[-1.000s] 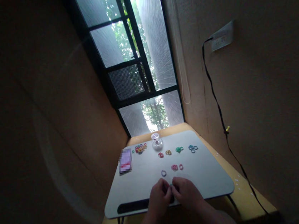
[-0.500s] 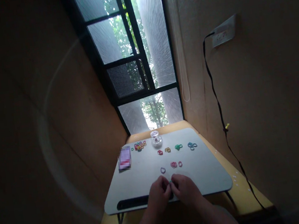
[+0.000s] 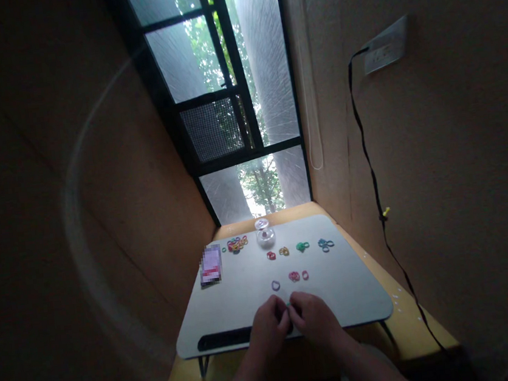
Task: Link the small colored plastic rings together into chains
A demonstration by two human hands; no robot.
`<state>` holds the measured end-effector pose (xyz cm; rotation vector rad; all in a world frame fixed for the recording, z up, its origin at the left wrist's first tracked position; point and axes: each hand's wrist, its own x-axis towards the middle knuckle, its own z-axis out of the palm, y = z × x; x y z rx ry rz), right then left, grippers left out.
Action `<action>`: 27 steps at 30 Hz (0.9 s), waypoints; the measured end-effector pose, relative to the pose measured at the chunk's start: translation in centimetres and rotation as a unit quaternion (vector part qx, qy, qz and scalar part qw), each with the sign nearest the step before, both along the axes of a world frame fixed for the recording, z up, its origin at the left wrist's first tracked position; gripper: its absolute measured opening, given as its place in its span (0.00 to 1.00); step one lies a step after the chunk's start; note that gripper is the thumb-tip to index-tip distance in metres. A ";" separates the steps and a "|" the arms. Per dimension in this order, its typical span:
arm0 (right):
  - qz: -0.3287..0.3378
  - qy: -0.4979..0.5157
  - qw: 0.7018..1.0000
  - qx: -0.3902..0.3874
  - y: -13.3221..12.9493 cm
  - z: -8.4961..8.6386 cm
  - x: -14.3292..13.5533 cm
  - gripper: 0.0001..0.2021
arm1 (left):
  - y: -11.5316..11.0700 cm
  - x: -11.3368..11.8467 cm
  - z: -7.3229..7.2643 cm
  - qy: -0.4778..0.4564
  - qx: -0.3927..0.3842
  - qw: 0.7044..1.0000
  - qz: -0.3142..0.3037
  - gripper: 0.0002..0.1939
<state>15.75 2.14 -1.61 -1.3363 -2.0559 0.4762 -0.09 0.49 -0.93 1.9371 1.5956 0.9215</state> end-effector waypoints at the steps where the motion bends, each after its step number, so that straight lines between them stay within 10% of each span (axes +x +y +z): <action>1: -0.001 -0.002 1.000 -0.001 0.0 0.0 0.0 0.08 | 0.0 0.0 0.0 0.002 0.001 1.000 0.000 0.02; 27: 0.003 -0.002 1.000 0.004 -0.1 0.3 0.0 0.08 | -0.3 0.1 0.3 0.005 0.008 1.000 -0.002 0.03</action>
